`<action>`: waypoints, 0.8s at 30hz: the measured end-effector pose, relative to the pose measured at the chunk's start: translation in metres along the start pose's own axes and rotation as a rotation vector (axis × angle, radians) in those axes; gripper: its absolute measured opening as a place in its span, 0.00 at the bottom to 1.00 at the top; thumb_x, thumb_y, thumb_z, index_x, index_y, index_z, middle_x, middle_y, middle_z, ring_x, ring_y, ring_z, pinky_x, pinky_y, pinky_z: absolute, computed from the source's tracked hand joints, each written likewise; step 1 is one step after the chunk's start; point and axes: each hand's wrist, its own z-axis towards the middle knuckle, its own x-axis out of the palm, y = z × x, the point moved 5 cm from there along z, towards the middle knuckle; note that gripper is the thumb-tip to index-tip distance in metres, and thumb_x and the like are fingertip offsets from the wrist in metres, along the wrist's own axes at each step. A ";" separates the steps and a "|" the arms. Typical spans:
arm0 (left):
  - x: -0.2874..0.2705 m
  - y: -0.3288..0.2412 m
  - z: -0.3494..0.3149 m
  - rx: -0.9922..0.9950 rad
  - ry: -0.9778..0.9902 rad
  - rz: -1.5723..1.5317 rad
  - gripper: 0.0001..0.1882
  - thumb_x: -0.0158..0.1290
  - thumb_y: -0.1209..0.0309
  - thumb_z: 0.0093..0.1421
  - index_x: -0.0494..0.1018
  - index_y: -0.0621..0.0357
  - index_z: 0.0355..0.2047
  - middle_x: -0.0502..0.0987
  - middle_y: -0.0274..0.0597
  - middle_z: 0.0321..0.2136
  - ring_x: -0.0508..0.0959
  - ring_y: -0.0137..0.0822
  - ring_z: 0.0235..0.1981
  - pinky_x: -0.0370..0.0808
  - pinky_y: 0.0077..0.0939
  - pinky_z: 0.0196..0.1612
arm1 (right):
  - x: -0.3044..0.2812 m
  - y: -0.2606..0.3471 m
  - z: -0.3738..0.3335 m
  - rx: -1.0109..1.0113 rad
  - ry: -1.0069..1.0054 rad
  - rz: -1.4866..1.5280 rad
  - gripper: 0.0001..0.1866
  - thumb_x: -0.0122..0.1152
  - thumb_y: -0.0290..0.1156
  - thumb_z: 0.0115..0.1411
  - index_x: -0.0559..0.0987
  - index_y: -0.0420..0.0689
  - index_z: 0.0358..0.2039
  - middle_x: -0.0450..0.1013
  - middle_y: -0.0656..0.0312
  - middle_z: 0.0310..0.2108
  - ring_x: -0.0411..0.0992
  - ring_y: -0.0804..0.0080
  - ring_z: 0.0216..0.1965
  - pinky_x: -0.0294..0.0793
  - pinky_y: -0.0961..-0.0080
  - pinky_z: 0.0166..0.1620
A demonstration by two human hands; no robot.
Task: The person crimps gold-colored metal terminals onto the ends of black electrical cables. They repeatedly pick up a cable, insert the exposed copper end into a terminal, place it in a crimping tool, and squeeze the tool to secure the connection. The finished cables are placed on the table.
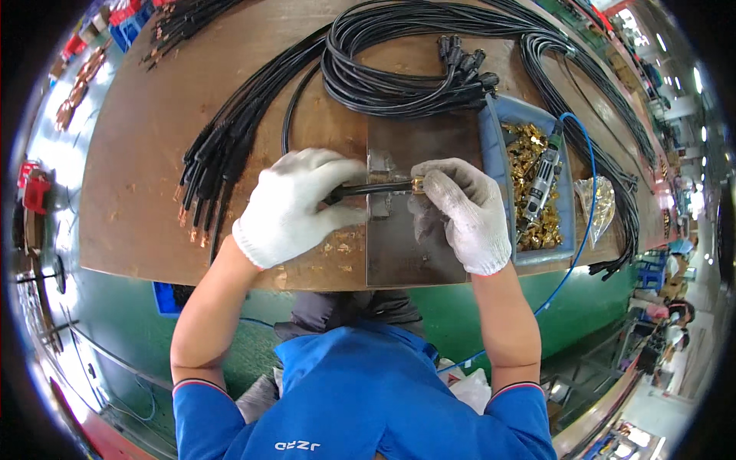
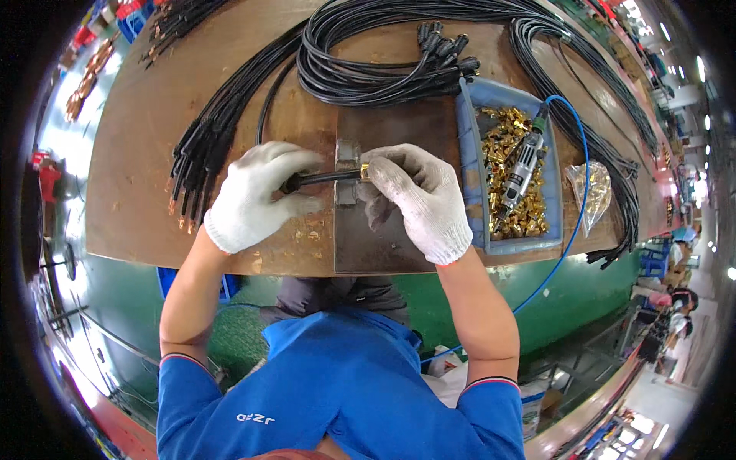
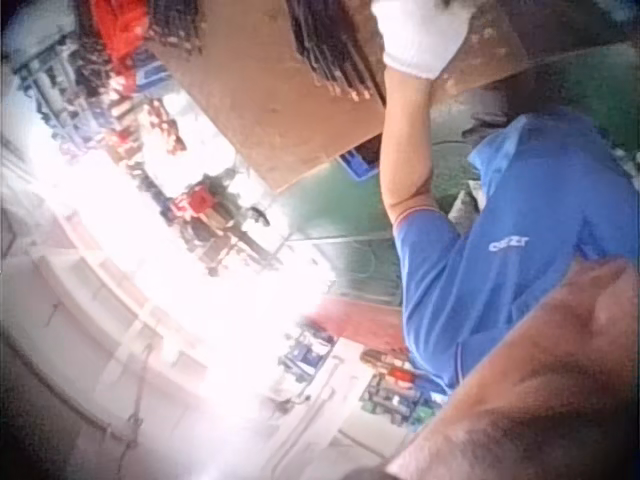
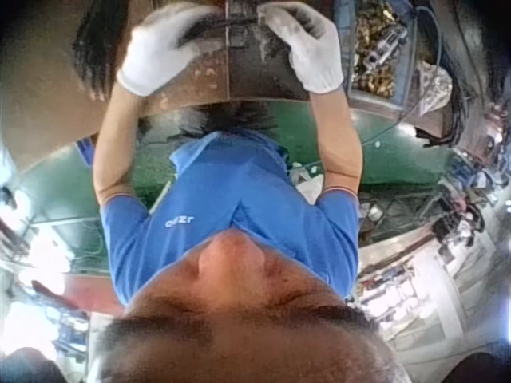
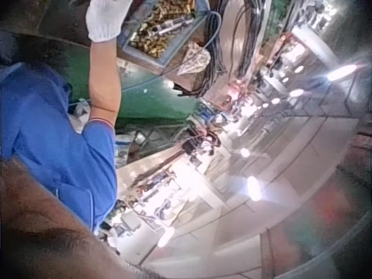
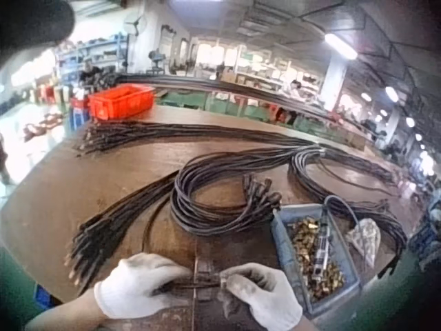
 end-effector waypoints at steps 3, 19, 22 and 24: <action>-0.005 0.005 -0.016 -0.086 0.082 0.000 0.25 0.73 0.71 0.50 0.82 0.59 0.49 0.83 0.50 0.46 0.82 0.52 0.45 0.80 0.42 0.49 | 0.002 -0.001 0.001 0.003 0.045 -0.006 0.16 0.66 0.35 0.73 0.83 0.34 0.50 0.82 0.58 0.31 0.80 0.74 0.25 0.79 0.76 0.26; -0.003 -0.009 -0.017 -0.299 0.095 -0.261 0.28 0.72 0.77 0.54 0.77 0.64 0.55 0.85 0.48 0.45 0.85 0.38 0.43 0.82 0.32 0.50 | 0.029 0.032 -0.031 -0.209 0.083 -0.278 0.13 0.69 0.29 0.70 0.82 0.36 0.51 0.84 0.61 0.36 0.78 0.85 0.31 0.78 0.82 0.35; -0.002 0.003 -0.026 -0.341 0.072 -0.310 0.28 0.72 0.81 0.53 0.76 0.64 0.54 0.85 0.47 0.45 0.84 0.34 0.45 0.82 0.31 0.52 | 0.035 0.041 -0.041 -0.311 0.171 -0.368 0.13 0.69 0.27 0.69 0.82 0.37 0.51 0.83 0.61 0.36 0.78 0.86 0.31 0.79 0.81 0.36; -0.004 0.003 -0.028 -0.310 0.089 -0.279 0.28 0.72 0.82 0.53 0.76 0.64 0.53 0.85 0.47 0.45 0.84 0.34 0.45 0.82 0.31 0.53 | 0.036 0.046 -0.043 -0.455 0.167 -0.482 0.13 0.71 0.25 0.66 0.83 0.39 0.50 0.84 0.57 0.37 0.82 0.75 0.31 0.81 0.76 0.36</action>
